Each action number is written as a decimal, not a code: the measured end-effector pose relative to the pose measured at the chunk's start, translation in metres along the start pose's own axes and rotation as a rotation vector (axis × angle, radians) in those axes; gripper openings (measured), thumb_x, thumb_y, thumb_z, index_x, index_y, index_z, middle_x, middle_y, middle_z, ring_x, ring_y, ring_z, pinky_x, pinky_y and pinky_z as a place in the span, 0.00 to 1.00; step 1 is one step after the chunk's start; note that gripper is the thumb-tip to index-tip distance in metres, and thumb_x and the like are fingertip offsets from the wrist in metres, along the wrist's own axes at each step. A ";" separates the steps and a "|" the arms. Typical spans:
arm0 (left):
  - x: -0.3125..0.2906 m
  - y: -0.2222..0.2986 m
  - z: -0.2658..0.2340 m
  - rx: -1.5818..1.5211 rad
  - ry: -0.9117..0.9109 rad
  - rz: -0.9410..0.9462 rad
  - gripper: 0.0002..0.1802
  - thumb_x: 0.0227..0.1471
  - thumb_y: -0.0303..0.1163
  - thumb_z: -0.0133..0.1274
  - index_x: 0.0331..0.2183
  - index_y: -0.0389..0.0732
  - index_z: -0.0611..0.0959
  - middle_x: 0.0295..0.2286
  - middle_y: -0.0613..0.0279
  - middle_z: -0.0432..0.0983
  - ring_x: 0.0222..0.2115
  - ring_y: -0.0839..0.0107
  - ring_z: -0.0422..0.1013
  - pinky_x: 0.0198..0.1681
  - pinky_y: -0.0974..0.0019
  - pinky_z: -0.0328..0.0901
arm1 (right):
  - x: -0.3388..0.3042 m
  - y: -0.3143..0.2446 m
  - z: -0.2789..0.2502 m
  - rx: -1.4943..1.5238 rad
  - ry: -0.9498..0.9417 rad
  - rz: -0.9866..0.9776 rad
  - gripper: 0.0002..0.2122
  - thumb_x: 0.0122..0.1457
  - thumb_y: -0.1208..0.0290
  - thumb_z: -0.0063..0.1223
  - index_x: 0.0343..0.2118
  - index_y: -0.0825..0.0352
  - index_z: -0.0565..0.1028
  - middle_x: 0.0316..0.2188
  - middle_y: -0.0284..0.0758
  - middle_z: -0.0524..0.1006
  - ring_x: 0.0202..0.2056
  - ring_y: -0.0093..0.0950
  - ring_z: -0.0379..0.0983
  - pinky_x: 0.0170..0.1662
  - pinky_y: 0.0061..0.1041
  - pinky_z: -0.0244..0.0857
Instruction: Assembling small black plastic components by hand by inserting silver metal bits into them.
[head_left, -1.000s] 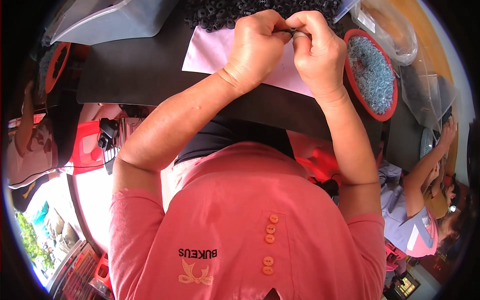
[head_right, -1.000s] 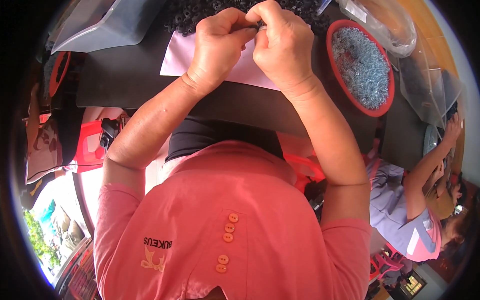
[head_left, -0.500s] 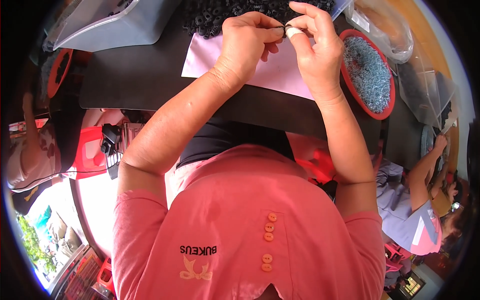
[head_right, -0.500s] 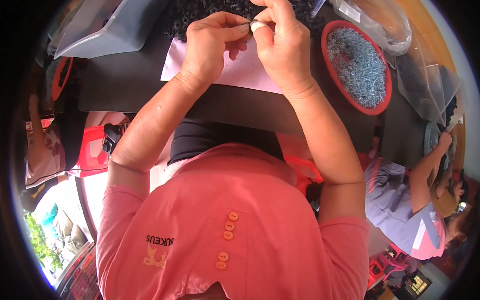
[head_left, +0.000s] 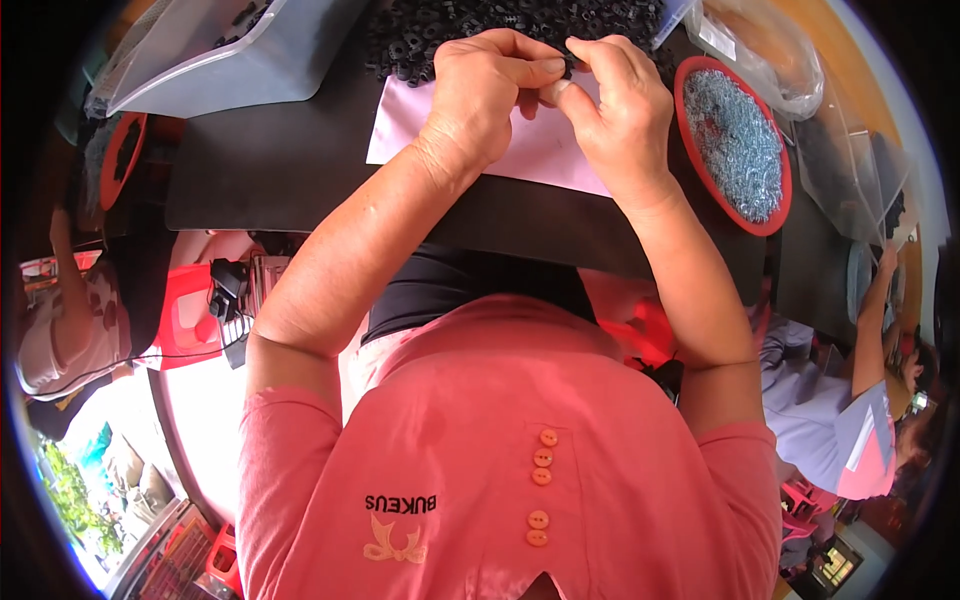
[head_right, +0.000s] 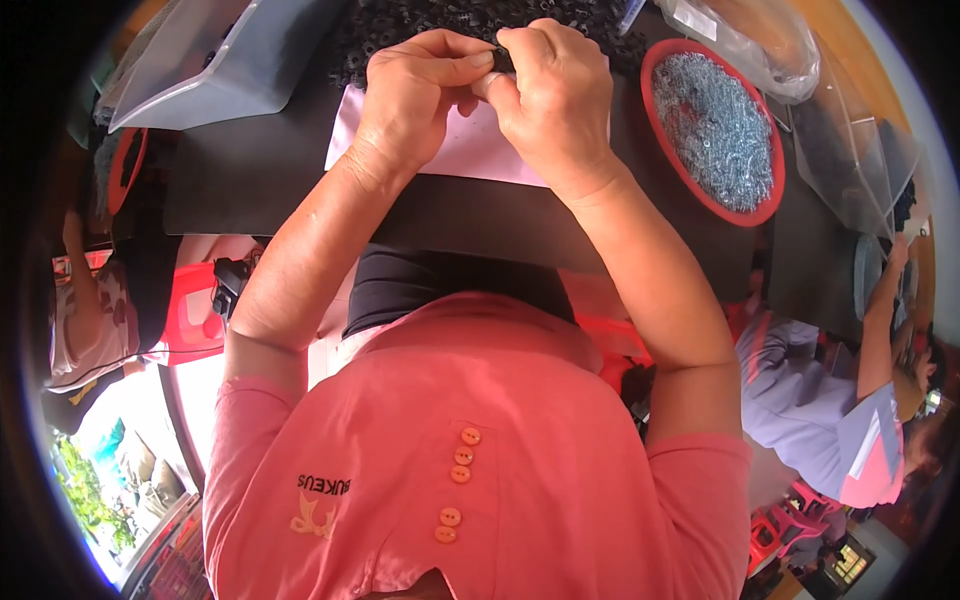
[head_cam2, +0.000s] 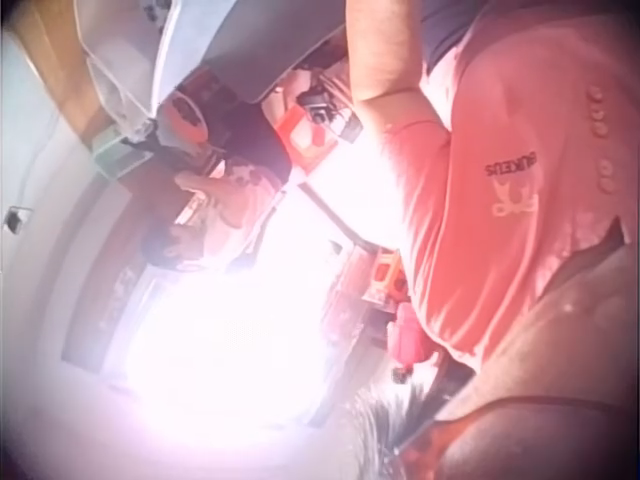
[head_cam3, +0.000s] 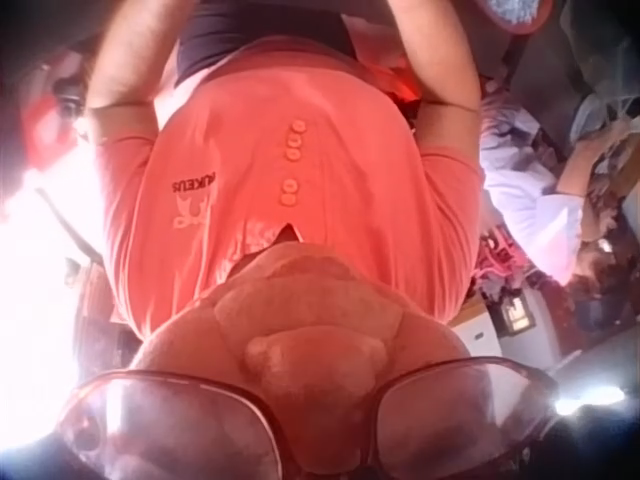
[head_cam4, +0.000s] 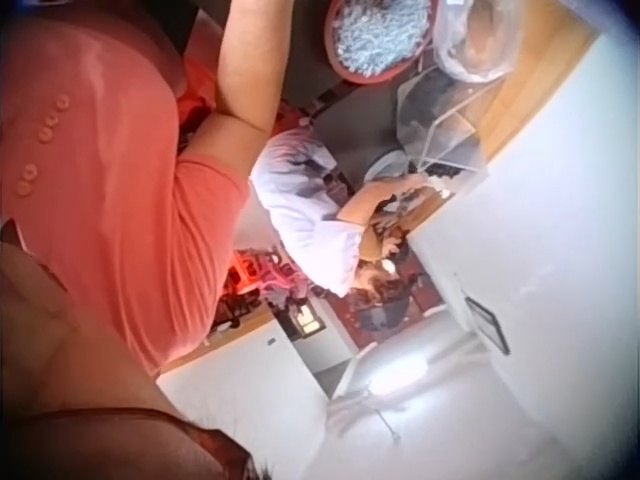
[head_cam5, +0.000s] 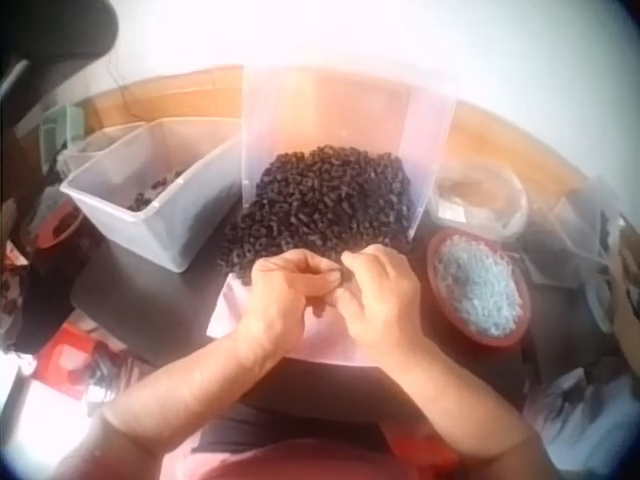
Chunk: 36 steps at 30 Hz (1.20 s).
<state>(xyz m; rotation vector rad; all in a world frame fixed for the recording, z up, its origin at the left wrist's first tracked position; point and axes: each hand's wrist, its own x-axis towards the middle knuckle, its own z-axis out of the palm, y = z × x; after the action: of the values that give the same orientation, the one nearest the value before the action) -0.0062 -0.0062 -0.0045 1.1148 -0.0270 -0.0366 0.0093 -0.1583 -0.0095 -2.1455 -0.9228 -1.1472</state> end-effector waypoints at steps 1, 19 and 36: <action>-0.001 0.000 0.000 -0.013 0.002 0.006 0.02 0.46 0.18 0.59 0.27 0.29 0.83 0.21 0.56 0.78 0.19 0.72 0.70 0.22 0.71 0.64 | 0.000 -0.002 0.000 0.059 0.005 0.025 0.13 0.38 0.75 0.65 0.30 0.65 0.75 0.26 0.34 0.74 0.29 0.36 0.73 0.34 0.35 0.66; -0.018 0.061 0.009 0.379 0.177 0.552 0.05 0.49 0.18 0.58 0.32 0.29 0.83 0.24 0.57 0.79 0.20 0.75 0.71 0.24 0.75 0.63 | 0.006 -0.015 -0.002 0.386 0.095 0.199 0.22 0.43 0.82 0.65 0.46 0.65 0.75 0.28 0.34 0.77 0.29 0.28 0.76 0.34 0.25 0.71; 0.022 0.158 -0.108 1.558 0.700 1.094 0.11 0.40 0.30 0.67 0.32 0.44 0.88 0.29 0.66 0.80 0.30 0.73 0.76 0.37 0.69 0.69 | -0.028 0.127 -0.166 -0.789 -0.414 0.451 0.25 0.58 0.44 0.49 0.53 0.56 0.73 0.48 0.40 0.74 0.50 0.42 0.71 0.51 0.43 0.65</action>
<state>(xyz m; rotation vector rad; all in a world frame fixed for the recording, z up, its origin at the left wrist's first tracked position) 0.0227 0.1592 0.0900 2.4380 -0.0348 1.5907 0.0137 -0.3650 0.0318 -3.0906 -0.0653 -0.9267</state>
